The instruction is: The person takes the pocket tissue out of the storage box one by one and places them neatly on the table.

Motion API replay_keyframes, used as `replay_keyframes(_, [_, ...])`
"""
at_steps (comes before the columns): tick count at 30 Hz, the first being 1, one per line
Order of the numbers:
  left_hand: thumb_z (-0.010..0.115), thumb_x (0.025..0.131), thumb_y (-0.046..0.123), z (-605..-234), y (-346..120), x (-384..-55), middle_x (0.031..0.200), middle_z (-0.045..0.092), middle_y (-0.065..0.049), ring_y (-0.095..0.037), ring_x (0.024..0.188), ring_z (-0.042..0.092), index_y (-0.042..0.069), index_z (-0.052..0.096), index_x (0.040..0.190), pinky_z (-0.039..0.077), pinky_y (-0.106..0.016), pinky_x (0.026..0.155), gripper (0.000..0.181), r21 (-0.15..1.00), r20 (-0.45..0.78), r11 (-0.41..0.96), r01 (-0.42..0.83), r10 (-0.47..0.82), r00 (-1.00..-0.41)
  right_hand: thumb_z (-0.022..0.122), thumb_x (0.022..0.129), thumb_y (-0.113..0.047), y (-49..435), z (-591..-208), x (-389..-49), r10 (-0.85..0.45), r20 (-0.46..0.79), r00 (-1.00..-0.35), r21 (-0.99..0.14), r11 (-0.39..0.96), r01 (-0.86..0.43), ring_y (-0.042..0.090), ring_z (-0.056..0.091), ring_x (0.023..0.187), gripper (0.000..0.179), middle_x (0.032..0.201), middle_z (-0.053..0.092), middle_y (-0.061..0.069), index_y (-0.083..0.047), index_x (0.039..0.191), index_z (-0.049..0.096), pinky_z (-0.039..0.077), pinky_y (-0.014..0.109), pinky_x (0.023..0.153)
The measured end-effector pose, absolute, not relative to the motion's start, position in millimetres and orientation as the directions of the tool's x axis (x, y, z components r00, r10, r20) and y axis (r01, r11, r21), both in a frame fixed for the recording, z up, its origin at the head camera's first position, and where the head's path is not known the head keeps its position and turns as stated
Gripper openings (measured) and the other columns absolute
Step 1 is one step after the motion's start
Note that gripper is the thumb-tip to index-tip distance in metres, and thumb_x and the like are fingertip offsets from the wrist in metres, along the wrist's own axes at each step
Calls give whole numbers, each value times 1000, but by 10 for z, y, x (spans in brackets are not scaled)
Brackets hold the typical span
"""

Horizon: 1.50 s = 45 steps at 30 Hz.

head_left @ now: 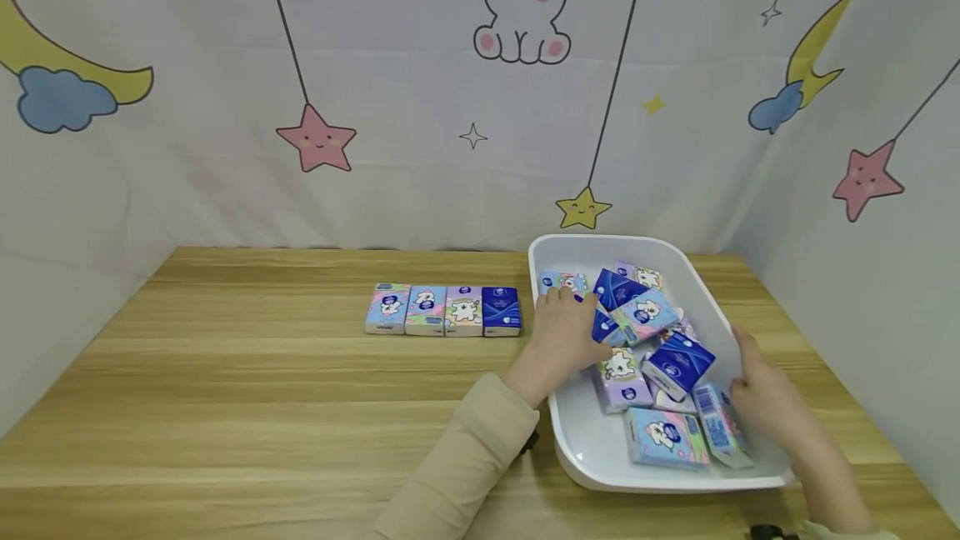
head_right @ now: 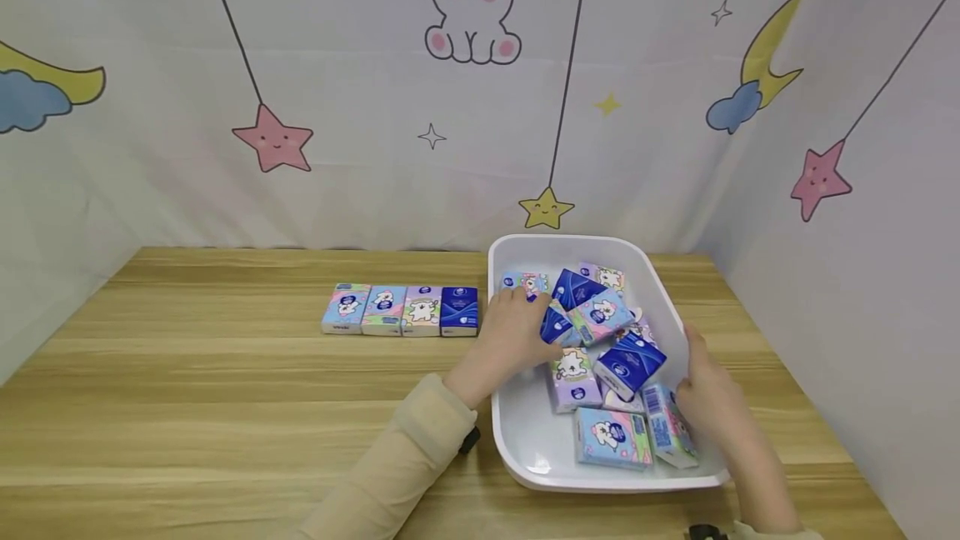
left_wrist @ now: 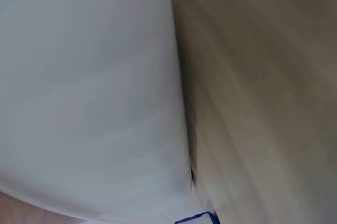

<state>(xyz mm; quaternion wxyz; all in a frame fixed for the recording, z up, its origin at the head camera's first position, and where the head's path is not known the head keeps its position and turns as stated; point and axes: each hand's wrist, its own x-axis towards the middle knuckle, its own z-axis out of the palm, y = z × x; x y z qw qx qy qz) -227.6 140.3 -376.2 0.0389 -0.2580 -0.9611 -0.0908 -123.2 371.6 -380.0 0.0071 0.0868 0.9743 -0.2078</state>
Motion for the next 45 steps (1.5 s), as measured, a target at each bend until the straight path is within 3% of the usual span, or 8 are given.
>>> replay_keyframes(6, [71, 73, 63, -3763, 1387, -2280, 127, 58, -11, -25, 117, 53, 21, 53, 136, 45, -39, 99, 79, 165, 128, 845, 508, 492, -861, 39, 88, 1, 3708, -3792, -1236, 168, -75, -983, -411, 893, 184, 63, 45, 115, 73, 131, 38, 47, 10, 149, -1, 41, 70, 88])
replay_keyframes(14, [67, 77, 59, -3712, 1364, -2247, 139, 50, -15, -31, 132, 45, 20, 49, 140, 43, -43, 106, 76, 288, 141, 815, 503, 484, -864, 40, 89, 1, 3727, -3788, -1221, 164, -76, -984, -409, 895, 181, 62, 47, 112, 73, 129, 40, 47, 9, 149, -1, 43, 70, 85])
replay_keyframes(23, [69, 78, 54, -3581, 1276, -2160, 126, 54, -9, -22, 115, 49, 19, 48, 140, 46, -36, 98, 74, 366, 175, 771, 521, 493, -853, 39, 89, -1, 3730, -3800, -1196, 174, -105, -979, -413, 888, 202, 62, 47, 112, 75, 130, 39, 46, 6, 150, -4, 44, 70, 83])
replay_keyframes(45, [74, 75, 45, -3346, 840, -2068, 129, 53, -10, -21, 113, 46, 19, 44, 142, 52, -34, 90, 78, 494, 174, 681, 541, 532, -828, 38, 89, -1, 3736, -3802, -1223, 158, -81, -984, -419, 891, 177, 64, 46, 112, 74, 130, 38, 48, 6, 150, -4, 42, 71, 85])
